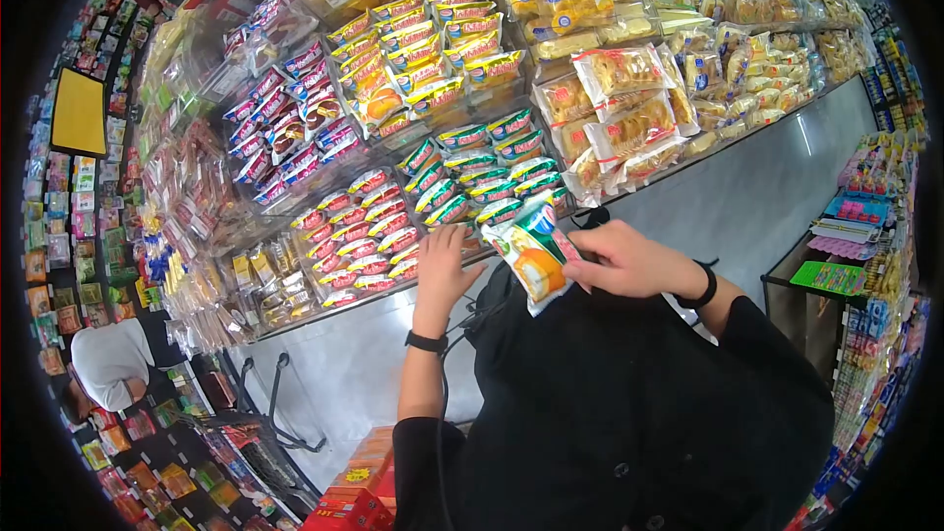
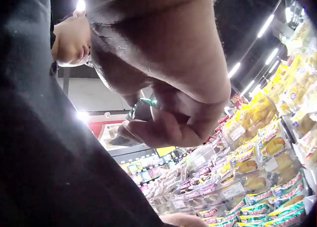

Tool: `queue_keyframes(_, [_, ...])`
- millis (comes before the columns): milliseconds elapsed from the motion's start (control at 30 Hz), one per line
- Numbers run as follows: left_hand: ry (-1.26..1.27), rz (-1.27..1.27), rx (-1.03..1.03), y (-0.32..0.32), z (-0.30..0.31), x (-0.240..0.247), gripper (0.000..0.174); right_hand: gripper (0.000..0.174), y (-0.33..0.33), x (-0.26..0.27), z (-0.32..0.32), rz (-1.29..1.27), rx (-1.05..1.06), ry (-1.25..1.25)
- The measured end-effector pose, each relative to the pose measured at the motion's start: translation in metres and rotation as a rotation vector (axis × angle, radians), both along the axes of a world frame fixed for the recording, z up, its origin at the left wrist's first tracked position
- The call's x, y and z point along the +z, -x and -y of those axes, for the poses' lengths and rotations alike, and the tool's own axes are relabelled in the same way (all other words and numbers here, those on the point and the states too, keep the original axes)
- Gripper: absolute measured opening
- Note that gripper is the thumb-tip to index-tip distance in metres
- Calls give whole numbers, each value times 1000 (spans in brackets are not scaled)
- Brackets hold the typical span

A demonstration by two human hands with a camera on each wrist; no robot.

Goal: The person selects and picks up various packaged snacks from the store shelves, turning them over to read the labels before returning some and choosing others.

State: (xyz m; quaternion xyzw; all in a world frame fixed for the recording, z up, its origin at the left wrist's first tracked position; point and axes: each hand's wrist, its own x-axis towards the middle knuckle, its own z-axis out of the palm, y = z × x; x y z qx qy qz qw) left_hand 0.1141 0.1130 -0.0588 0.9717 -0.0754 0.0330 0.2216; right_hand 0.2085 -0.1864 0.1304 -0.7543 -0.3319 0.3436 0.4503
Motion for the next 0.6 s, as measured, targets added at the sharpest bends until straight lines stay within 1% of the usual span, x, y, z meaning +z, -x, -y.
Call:
queue_keyframes(67, [-50,-15,58,5,3,-12,71,39,-12,-20,-16,140,-1,30])
queue_keyframes(100, [-76,-21,85,6,3,-15,73,42,-20,-21,-25,288,17,103])
queue_keyframes(133, [-75,-53,97,8,2,-17,79,42,-28,-32,-36,350,29,103])
queue_keyframes(200, [-90,-48,117,12,4,-12,67,43,-42,-62,-57,543,53,159])
queue_keyframes(300, [-101,31,106,22,5,-25,56,44,-55,-90,-96,621,160,162])
queue_keyframes(367, [-78,105,133,27,11,-27,48,43,-55,-109,-125,688,251,209])
queue_keyframes(467, [-98,146,186,36,19,-28,37,43,-53,-155,-151,787,383,233])
queue_keyframes(500, [-101,158,207,39,22,-27,34,44,-50,-158,-158,819,429,232])
queue_keyframes(600, [-115,87,260,47,30,-17,27,39,-42,-157,-173,764,546,401])
